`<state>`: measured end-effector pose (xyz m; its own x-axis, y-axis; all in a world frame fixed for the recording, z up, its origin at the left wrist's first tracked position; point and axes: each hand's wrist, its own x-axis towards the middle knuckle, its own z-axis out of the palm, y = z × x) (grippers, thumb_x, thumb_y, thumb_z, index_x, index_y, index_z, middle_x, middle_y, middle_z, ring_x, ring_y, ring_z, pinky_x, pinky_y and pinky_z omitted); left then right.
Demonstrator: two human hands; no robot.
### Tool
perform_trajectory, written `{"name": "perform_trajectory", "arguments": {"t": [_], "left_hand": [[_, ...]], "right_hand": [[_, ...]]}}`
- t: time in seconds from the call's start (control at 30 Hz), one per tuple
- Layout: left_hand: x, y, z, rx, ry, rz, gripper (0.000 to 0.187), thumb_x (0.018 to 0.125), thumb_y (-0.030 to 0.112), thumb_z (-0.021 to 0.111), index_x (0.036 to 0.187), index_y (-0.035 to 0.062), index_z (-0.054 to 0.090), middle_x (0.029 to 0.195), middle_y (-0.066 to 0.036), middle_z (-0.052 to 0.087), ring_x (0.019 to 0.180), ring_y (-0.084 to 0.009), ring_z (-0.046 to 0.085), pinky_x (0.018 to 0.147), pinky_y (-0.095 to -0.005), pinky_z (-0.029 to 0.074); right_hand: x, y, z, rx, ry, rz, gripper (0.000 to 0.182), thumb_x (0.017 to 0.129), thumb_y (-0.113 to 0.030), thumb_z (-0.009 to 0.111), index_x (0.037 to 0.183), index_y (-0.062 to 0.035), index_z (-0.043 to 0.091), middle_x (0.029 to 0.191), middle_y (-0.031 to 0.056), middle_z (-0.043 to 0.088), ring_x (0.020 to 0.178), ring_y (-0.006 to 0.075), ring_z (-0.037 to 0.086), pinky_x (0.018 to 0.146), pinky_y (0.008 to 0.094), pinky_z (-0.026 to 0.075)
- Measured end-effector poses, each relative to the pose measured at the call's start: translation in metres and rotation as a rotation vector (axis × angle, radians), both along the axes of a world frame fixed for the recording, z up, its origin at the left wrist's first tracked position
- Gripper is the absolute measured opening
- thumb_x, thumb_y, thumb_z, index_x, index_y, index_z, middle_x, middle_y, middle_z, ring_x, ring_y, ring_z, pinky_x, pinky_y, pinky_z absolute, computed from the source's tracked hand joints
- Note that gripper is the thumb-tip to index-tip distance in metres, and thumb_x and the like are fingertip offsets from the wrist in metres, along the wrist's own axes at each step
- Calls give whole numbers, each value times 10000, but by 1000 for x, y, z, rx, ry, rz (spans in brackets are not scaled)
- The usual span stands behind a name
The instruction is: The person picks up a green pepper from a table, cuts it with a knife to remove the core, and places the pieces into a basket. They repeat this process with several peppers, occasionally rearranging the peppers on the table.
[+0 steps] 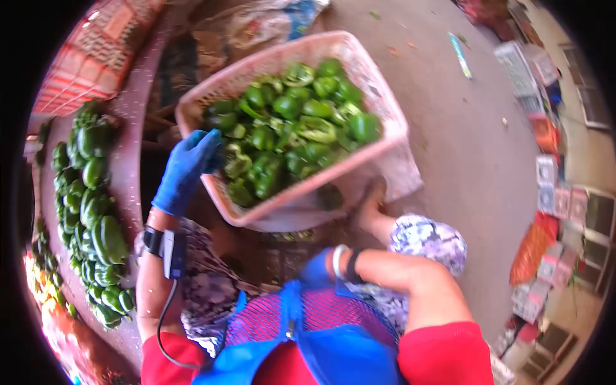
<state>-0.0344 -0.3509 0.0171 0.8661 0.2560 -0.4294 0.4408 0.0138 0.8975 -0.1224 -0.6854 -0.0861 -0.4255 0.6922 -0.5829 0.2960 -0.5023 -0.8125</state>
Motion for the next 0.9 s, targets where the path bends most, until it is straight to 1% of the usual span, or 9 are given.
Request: {"name": "perform_trajectory", "arguments": {"t": [0.03,0.1,0.23,0.4,0.53,0.63,0.7,0.83,0.9], "left_hand": [[0,4,-11,197,-14,-181,283,1014,323,617,880,74,629,742,26,588,645,-84,546,607,-256,451],[-8,13,-34,284,-165,-364,314,983,297,648,899,-5,636,727,-86,631,677,-151,622,627,-322,488],[-13,5,-2,302,44,-380,252,1010,277,609,962,33,652,790,2,629,718,-82,588,657,-249,481],[-28,22,1,505,-35,-422,211,1017,206,593,1039,13,674,819,-4,637,746,-67,569,692,-232,473],[-26,20,14,565,12,-346,205,996,179,603,1019,-12,673,836,-56,669,766,-119,611,728,-283,502],[-18,21,24,543,6,-312,217,977,202,627,999,-10,666,836,-108,670,755,-186,631,721,-323,506],[-14,20,29,490,10,-273,247,949,251,667,962,5,661,830,-186,660,727,-291,652,694,-381,506],[-16,12,38,237,-38,-326,206,990,199,634,1048,6,676,855,-32,667,783,-100,597,739,-278,508],[-25,6,32,-55,-26,-456,364,960,197,685,1280,44,603,995,-28,673,893,-112,615,816,-276,517]], "right_hand": [[25,15,27,-143,75,107,474,923,-383,629,1213,-10,671,1126,238,711,1028,385,686,904,413,532],[39,-24,-25,-177,309,-532,532,886,-374,689,1276,-17,639,1228,236,673,1128,378,647,968,418,508],[84,-68,-94,-373,-593,-637,692,829,-408,746,1392,-65,536,1369,240,570,1263,403,537,1035,456,469],[91,-43,-144,-460,-933,-651,733,809,-428,751,1433,-123,517,1473,222,491,1400,404,413,1135,465,390],[93,-50,-204,-166,-764,-1043,565,946,-377,549,1471,-172,504,1539,139,462,1447,331,384,1206,450,287],[110,-36,-153,-205,-1072,-384,551,963,-406,543,1471,-194,509,1516,144,493,1420,327,429,1185,448,324],[115,-42,-146,-114,-768,-169,481,940,-379,634,1374,-177,590,1315,136,642,1278,337,557,1084,460,444],[100,-14,-20,-707,809,-1126,473,902,-281,767,1314,-123,595,1270,73,634,1203,246,599,908,596,569],[104,10,57,-614,903,-1350,590,880,-339,783,1370,-123,536,1331,103,602,1184,295,619,935,635,546]]}}
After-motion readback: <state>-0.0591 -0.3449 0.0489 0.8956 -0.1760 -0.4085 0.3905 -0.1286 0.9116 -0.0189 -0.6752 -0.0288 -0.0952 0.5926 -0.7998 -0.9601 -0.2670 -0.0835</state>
